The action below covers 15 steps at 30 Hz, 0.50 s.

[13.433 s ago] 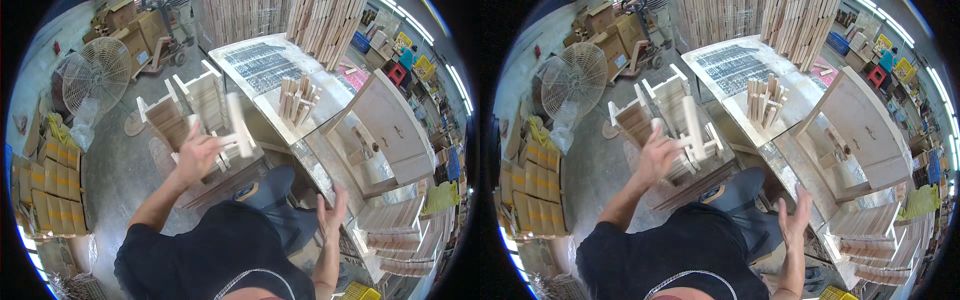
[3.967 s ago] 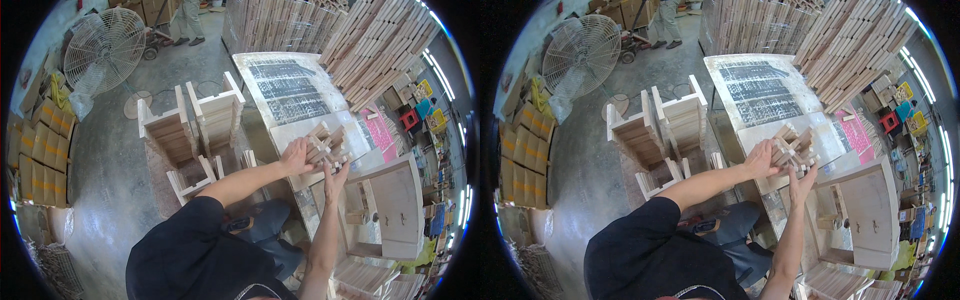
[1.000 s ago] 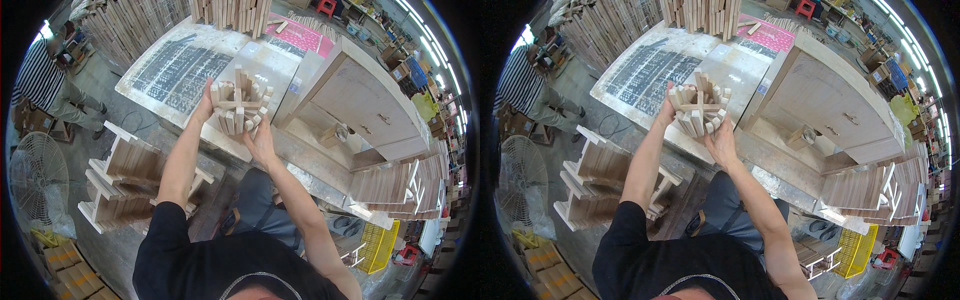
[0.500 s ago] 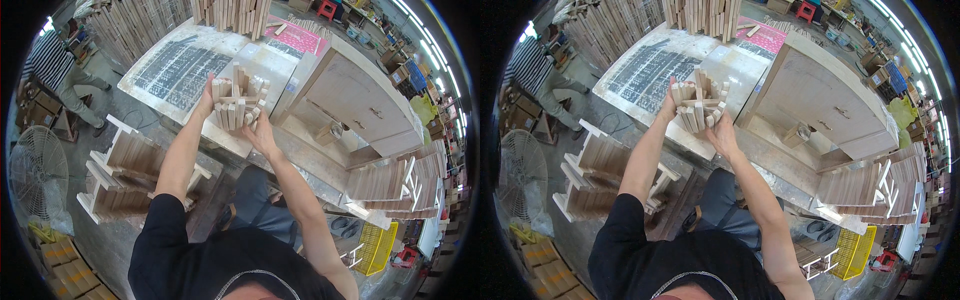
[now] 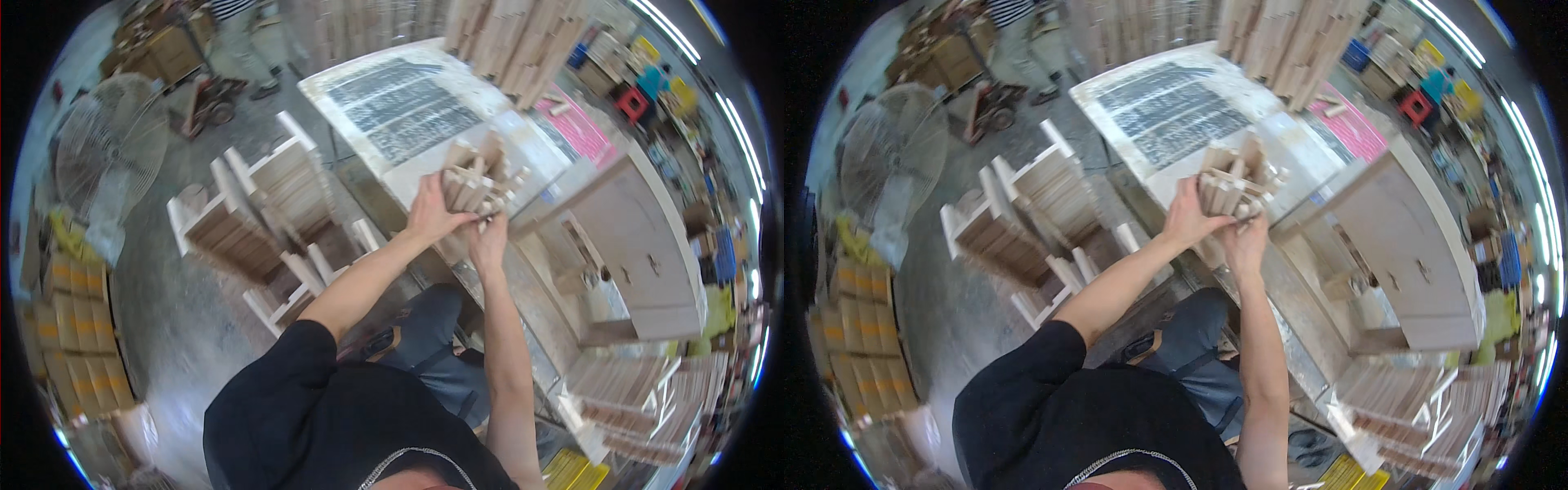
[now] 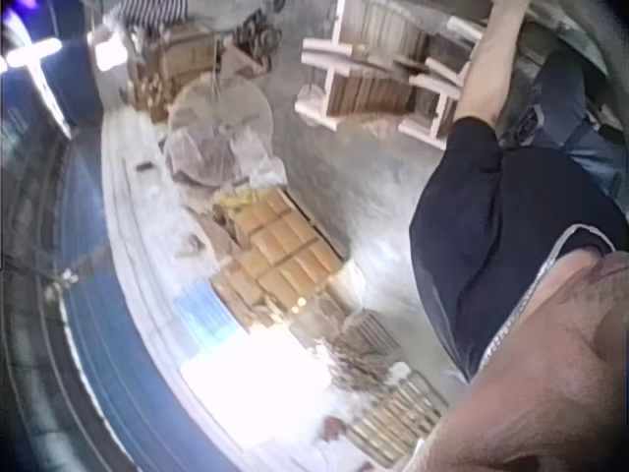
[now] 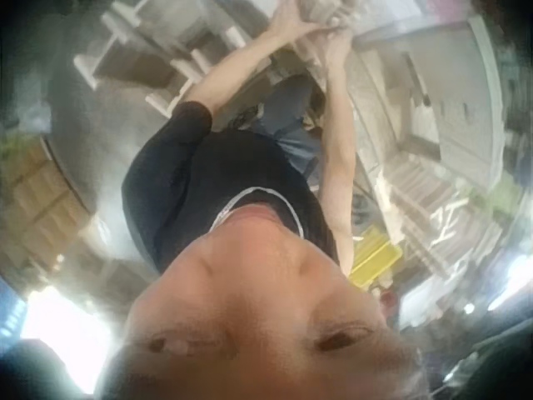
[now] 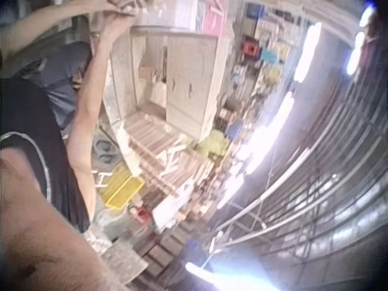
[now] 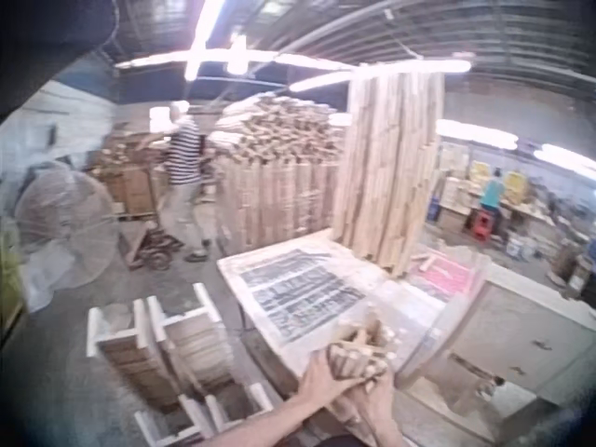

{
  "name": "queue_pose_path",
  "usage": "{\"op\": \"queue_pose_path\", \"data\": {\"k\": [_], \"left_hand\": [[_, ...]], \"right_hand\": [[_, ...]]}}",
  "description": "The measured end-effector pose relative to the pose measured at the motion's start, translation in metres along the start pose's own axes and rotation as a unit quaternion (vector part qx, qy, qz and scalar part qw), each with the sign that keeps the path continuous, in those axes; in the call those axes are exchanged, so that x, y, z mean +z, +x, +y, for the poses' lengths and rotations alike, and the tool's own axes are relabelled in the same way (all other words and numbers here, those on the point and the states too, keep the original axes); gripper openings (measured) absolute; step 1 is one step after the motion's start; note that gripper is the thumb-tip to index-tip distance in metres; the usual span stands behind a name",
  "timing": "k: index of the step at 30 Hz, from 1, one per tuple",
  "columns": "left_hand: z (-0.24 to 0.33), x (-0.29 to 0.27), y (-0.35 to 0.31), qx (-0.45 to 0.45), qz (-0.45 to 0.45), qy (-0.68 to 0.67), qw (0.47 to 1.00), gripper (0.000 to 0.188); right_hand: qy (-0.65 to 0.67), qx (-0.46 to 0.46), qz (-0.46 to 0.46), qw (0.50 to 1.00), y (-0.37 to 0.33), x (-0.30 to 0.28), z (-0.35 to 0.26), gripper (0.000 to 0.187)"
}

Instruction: The recorder is assembling small wooden cross-shaped components and stacking them in a manufacturing setting.

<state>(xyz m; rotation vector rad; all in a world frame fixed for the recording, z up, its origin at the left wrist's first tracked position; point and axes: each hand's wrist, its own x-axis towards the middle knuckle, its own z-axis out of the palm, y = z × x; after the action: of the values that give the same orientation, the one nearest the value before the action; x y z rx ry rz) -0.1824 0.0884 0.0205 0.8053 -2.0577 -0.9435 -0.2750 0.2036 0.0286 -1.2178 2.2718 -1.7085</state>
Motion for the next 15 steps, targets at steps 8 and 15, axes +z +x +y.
{"op": "queue_pose_path", "data": {"k": [8, 15], "left_hand": [[-0.018, 0.001, -0.004, 0.004, 0.013, 0.015, 1.000, 0.106], [-0.020, -0.010, 0.001, 0.021, 0.000, 0.060, 0.998, 0.095]], "right_hand": [[-0.127, 0.012, -0.035, 0.991, 0.004, 0.011, 0.023, 0.049], [-0.207, -0.032, -0.056, 0.976, -0.040, -0.026, 0.004, 0.074]]}}
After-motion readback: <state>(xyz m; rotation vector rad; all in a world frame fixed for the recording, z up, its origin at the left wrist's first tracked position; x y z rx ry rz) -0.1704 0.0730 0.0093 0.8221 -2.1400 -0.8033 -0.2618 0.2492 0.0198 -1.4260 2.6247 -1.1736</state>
